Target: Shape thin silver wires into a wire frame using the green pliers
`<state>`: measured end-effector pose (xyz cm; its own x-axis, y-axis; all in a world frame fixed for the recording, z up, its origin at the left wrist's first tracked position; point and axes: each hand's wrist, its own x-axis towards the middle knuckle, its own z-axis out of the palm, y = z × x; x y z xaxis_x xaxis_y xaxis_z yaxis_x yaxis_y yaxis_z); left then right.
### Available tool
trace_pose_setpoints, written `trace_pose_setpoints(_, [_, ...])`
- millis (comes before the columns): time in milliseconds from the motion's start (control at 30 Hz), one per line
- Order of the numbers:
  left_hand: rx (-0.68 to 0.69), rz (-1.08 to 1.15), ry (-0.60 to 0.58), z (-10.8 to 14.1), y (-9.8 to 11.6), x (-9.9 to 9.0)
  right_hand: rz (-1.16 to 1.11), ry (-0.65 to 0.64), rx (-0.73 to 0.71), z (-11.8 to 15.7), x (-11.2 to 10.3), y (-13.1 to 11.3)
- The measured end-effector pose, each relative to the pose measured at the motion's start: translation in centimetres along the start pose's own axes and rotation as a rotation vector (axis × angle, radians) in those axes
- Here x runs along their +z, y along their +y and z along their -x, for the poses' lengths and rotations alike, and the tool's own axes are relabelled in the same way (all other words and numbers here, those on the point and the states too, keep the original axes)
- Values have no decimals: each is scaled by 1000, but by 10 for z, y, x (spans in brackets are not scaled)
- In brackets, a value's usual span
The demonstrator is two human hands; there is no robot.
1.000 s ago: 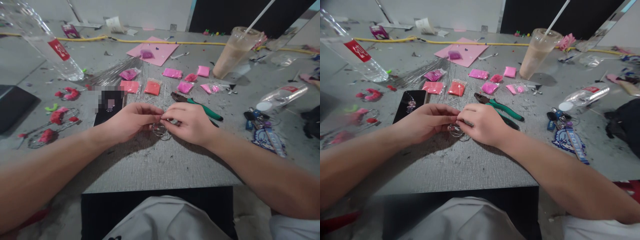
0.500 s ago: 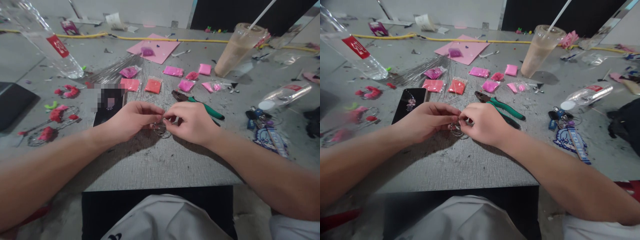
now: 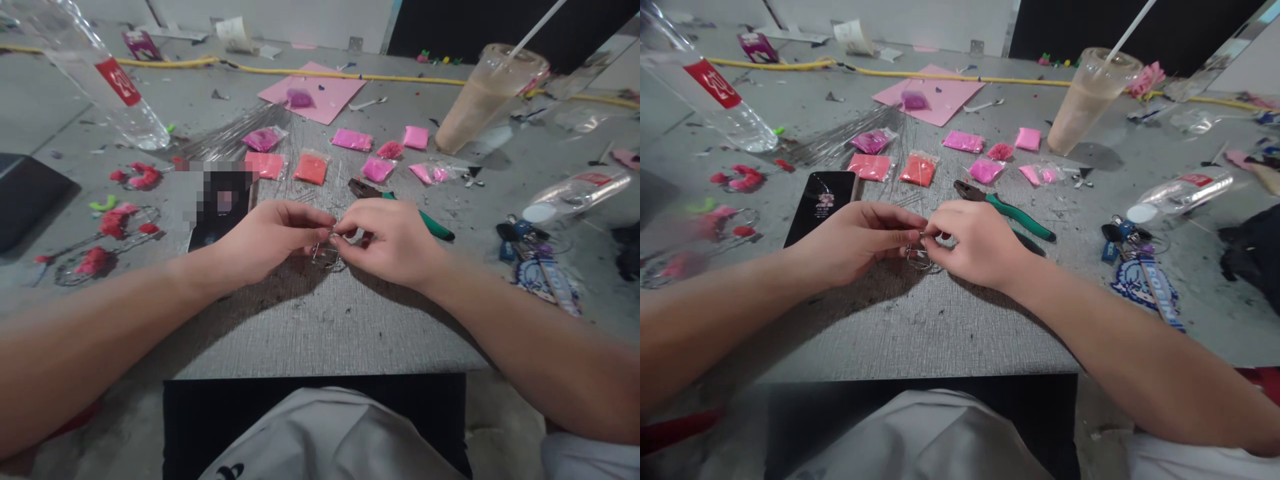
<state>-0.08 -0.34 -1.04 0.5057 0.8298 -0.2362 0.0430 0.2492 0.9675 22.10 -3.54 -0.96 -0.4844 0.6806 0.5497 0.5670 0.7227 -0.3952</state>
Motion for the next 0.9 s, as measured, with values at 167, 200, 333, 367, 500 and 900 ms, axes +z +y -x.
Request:
trace_pose_setpoints(167, [15, 21, 13, 1, 0, 1, 13, 15, -21, 1, 0, -3])
trace_pose_setpoints(200, [13, 24, 18, 1, -1, 1, 11, 17, -18, 1, -1, -3])
trace_pose_setpoints(333, [20, 26, 28, 1, -1, 1, -58, 13, 46, -1, -2, -3])
trace_pose_setpoints(367, [27, 16, 31, 1, 0, 1, -73, 11, 61, -2, -3, -2])
trace_pose_setpoints(500, [64, -62, 41, 2, 1, 2, -100, 3, 78, -3, -5, -2])
trace_pose_setpoints(900, [223, -325, 72, 11, 10, 5, -472, -69, 559, -7, -8, -6])
